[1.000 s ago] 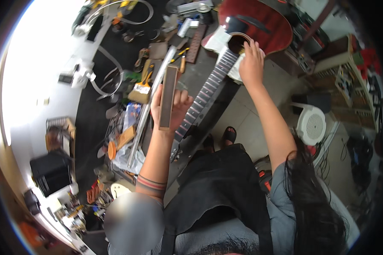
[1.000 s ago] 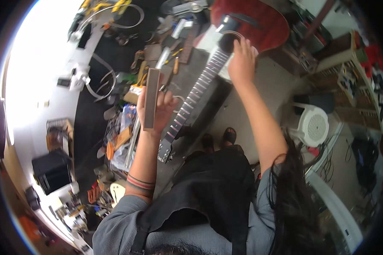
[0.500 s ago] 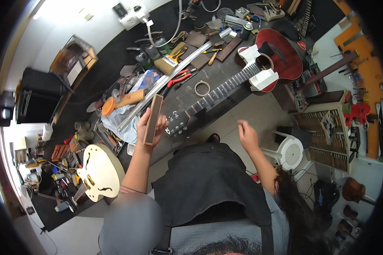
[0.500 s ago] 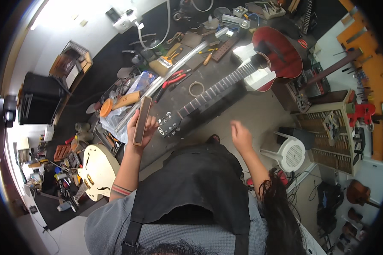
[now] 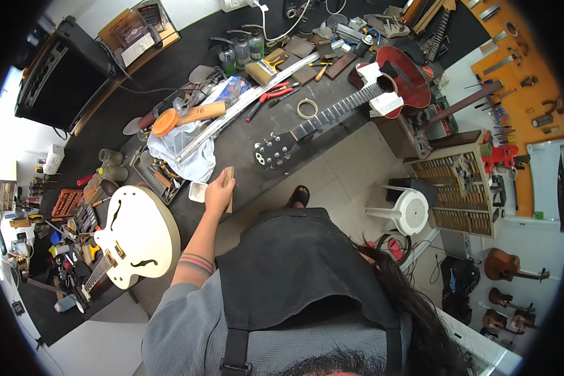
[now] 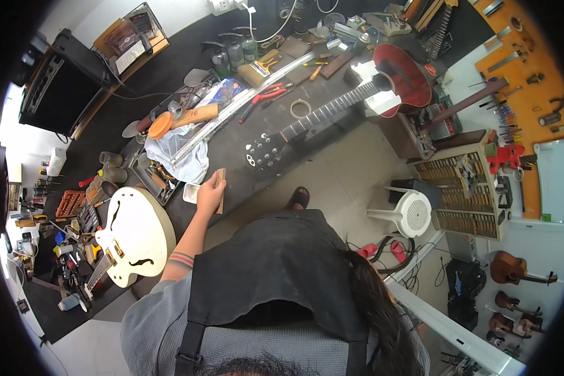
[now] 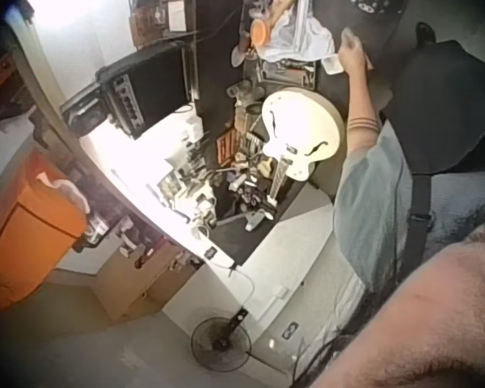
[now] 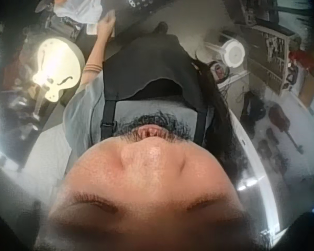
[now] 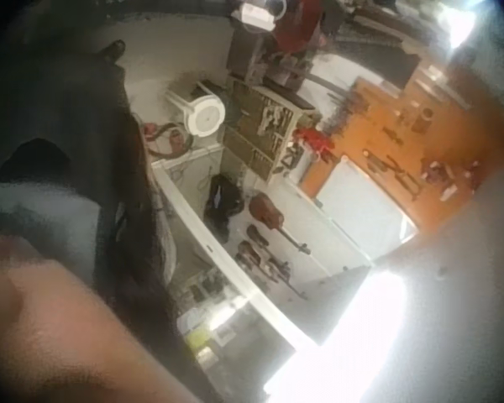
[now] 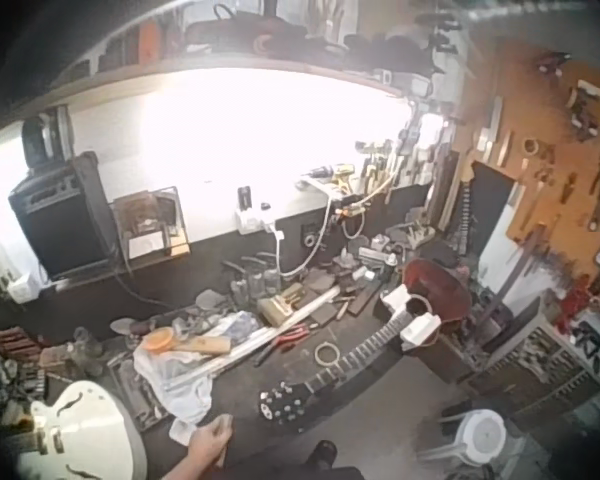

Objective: The person applies a red substance from a marker to the fretboard of a red acoustic guitar. They then use a wooden block to rub the substance into the fretboard, followed by wiping the surface with a white cloth. The person repeats the application and rubbing process on different sections of the fretboard.

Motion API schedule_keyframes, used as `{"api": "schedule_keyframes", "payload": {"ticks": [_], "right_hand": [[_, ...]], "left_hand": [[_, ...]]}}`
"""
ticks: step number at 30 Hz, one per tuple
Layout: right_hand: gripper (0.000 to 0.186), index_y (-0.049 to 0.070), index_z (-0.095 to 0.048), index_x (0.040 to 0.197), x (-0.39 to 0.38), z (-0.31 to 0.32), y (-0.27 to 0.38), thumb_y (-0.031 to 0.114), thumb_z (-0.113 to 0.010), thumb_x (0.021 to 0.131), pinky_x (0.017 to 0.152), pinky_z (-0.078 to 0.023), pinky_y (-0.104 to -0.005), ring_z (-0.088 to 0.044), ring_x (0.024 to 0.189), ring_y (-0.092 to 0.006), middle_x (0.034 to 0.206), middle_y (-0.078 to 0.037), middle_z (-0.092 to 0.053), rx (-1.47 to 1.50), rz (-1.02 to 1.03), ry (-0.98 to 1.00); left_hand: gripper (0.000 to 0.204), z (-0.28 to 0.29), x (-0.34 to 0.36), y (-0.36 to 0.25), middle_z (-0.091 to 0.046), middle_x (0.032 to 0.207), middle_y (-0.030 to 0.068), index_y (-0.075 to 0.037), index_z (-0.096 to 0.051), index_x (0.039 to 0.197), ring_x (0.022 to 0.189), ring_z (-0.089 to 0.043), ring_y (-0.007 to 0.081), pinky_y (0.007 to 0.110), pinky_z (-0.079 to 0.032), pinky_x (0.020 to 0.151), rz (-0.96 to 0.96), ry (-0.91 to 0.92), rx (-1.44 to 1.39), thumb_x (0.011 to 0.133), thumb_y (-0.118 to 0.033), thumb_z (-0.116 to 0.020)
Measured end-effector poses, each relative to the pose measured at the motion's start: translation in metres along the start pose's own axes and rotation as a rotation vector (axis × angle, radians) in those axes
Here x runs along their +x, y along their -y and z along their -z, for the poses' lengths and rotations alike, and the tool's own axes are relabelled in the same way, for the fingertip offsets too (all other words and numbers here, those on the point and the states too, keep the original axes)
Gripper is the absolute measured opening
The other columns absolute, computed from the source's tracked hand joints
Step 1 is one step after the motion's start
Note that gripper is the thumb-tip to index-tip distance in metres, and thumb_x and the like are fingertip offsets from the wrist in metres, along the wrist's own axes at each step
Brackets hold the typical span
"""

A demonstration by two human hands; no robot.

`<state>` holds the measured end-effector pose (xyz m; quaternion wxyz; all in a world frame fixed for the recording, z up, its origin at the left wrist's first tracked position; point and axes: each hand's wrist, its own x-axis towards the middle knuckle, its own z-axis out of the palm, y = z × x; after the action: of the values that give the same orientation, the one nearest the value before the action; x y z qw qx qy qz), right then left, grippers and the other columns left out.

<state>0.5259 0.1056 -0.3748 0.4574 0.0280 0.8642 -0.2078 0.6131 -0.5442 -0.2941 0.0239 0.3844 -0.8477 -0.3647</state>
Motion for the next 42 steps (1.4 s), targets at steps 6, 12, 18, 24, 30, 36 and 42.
{"api": "schedule_keyframes", "payload": {"ticks": [6,12,18,24,30,36,42], "right_hand": [[0.027,0.0,-0.074,0.12,0.006,0.002,0.038,0.01,-0.058,0.102,0.088,-0.058,-0.0415,-0.076,0.096,-0.0304,0.101,-0.016,-0.079,-0.057,0.27,-0.218],[0.022,0.001,-0.075,0.114,0.024,0.071,0.221,0.01,-0.062,0.099,0.092,-0.058,-0.0422,-0.077,0.099,-0.0336,0.104,-0.021,-0.079,0.336,0.539,-0.519],[0.022,0.001,-0.074,0.118,0.069,0.152,0.426,0.004,-0.061,0.101,0.084,-0.06,-0.0398,-0.076,0.092,-0.0264,0.105,-0.016,-0.077,0.428,0.919,-0.413],[0.025,-0.005,-0.069,0.124,0.195,0.172,0.601,0.01,-0.068,0.104,0.078,-0.06,-0.0322,-0.072,0.086,-0.0149,0.102,-0.011,-0.076,0.357,0.878,-0.005],[0.06,-0.008,-0.069,0.127,0.314,0.126,0.701,0.038,-0.085,0.092,0.092,-0.061,-0.0467,-0.078,0.106,-0.0427,0.119,-0.028,-0.078,-0.038,0.891,-0.191],[0.093,-0.013,-0.031,0.143,0.438,0.09,0.757,0.022,-0.095,0.085,0.084,-0.064,-0.0471,-0.076,0.09,-0.0345,0.121,-0.026,-0.069,0.339,0.757,-0.447],[0.025,0.011,-0.068,0.092,0.337,0.076,0.746,0.024,-0.089,0.092,0.049,-0.038,-0.0333,-0.052,0.052,-0.014,0.073,-0.001,-0.064,0.831,0.287,0.345]], "left_hand": [[0.067,-0.021,0.012,-0.009,-0.077,0.085,0.0227,-0.005,-0.068,0.148,0.083,-0.076,0.0408,0.053,-0.058,0.08,-0.198,-0.052,0.369,0.094,-0.045,-0.074],[0.069,-0.029,0.015,-0.012,-0.077,0.083,0.0168,-0.004,-0.065,0.15,0.082,-0.074,0.0361,0.05,-0.054,0.075,-0.308,-0.068,0.496,0.094,-0.042,-0.078],[0.07,-0.044,0.011,-0.019,-0.079,0.091,0.0144,-0.008,-0.063,0.153,0.094,-0.074,0.0346,0.05,-0.054,0.084,-0.17,-0.054,0.527,0.093,-0.04,-0.081],[0.063,-0.042,-0.023,-0.037,-0.079,0.101,0.0131,-0.008,-0.066,0.149,0.101,-0.073,0.0327,0.052,-0.052,0.085,0.091,-0.145,0.498,0.093,-0.032,-0.081],[0.056,-0.048,-0.126,-0.1,-0.074,0.095,0.0169,-0.004,-0.067,0.148,0.094,-0.07,0.0343,0.047,-0.054,0.086,0.466,-0.156,0.078,0.096,-0.022,-0.077],[0.059,-0.127,-0.239,-0.105,-0.072,0.088,0.0196,-0.002,-0.063,0.152,0.081,-0.07,0.0356,0.044,-0.056,0.079,0.726,-0.255,-0.18,0.098,-0.023,-0.076],[0.062,-0.143,-0.315,-0.114,-0.072,0.089,0.0198,-0.001,-0.061,0.153,0.081,-0.071,0.0328,0.043,-0.057,0.077,0.969,-0.277,-0.391,0.098,-0.023,-0.077]]}}
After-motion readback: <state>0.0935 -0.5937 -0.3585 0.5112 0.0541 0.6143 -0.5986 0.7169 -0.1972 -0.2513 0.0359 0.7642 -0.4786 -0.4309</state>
